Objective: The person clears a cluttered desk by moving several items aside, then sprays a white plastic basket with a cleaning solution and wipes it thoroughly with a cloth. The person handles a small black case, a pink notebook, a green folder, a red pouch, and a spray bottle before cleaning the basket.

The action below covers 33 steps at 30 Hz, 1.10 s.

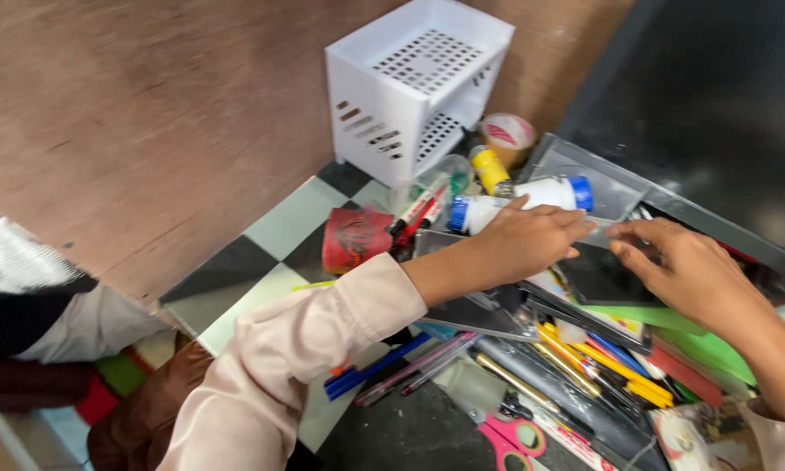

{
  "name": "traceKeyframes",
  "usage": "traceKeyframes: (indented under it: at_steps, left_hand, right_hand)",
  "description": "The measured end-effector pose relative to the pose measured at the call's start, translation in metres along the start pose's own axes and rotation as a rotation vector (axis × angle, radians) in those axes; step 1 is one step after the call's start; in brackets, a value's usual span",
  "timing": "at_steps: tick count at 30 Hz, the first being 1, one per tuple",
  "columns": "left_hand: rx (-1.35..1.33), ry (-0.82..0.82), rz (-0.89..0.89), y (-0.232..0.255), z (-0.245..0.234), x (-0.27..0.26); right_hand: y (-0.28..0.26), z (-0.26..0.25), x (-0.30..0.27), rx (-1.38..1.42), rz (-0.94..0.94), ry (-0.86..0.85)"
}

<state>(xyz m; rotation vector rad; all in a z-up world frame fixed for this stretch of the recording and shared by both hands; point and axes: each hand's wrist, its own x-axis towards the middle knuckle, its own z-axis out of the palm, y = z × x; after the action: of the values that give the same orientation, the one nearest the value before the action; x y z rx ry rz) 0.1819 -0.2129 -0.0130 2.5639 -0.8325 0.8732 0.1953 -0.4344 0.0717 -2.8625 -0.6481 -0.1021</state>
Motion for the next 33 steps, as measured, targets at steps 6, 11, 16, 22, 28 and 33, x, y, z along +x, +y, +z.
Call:
traceKeyframes:
  at_steps: [6,11,16,22,28,33]
  left_hand:
    - [-0.023,-0.019,0.001,-0.008,-0.042,-0.024]
    - [0.039,0.013,-0.132,-0.028,-0.121,-0.08]
    - [0.231,0.083,-0.385,-0.04,-0.199,-0.152]
    - [0.378,0.032,-0.681,-0.048,-0.193,-0.226]
    - [0.252,-0.115,-0.746,-0.055,-0.172,-0.245]
    - [-0.071,0.032,-0.678,-0.057,-0.157,-0.238]
  right_hand:
    - [-0.024,0.011,0.021,-0.158,0.052,-0.148]
    - [-0.08,0.0,0.013,-0.247,0.026,-0.113]
    - [-0.15,0.001,0.006,-0.078,-0.245,0.03]
    - [-0.214,0.048,0.024,-0.02,-0.738,0.107]
    - [-0.249,0.092,0.049,-0.054,-0.912,0.031]
    - [-0.257,0.107,0.063,-0.082,-0.768,-0.202]
